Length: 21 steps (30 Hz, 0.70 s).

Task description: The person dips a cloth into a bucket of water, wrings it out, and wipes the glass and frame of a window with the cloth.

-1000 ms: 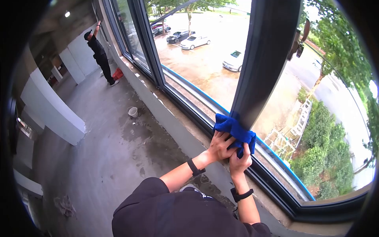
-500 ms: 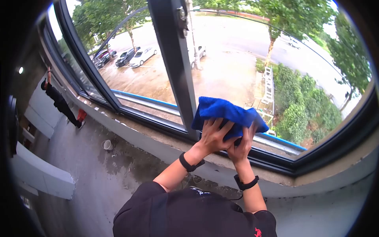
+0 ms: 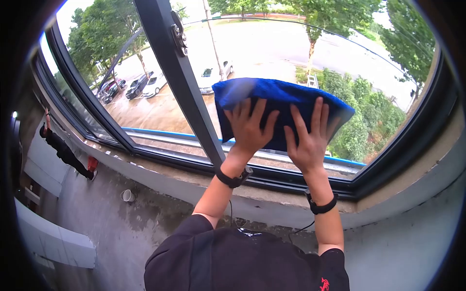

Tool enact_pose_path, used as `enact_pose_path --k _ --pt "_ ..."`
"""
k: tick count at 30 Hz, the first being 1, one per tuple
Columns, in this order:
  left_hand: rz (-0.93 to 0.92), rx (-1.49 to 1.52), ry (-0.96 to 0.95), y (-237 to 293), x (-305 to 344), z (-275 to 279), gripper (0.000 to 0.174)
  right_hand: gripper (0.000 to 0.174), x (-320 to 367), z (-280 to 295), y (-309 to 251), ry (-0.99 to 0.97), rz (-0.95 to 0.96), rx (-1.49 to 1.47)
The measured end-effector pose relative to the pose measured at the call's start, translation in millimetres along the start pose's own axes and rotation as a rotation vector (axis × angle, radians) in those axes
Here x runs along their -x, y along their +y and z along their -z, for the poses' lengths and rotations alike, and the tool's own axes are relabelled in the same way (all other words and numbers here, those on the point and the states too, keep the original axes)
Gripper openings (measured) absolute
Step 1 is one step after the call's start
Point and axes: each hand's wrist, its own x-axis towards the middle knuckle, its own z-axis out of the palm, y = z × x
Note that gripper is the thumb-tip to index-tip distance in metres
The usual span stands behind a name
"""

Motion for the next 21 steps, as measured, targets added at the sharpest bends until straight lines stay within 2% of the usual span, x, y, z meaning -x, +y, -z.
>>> enact_pose_path --k 2,3,7,12,21 --pt "-0.026 -0.094 -0.018 -18.6 -7.3 15.4 0.038 0.051 -6.9 -22.9 -17.6 0.034 0.061 0.151" --pt "-0.075 -0.11 0.035 -28.7 -8.7 17.5 0.037 0.054 -5.3 -39.9 -20.0 0.086 0.083 0.18" --pt "-0.1 -0.118 -0.032 -56.9 9.3 19.0 0.037 0.053 0.2 -75.9 -34.0 0.172 0.09 0.209" --pt "-0.156 -0.124 -0.008 -63.8 17.1 17.3 0.037 0.051 5.2 -80.6 -34.8 0.217 0.086 0.209" --pt "-0.153 -0.176 -0.077 -75.6 36.7 23.1 0.041 0.05 36.4 -85.7 -32.7 0.146 0.097 0.201"
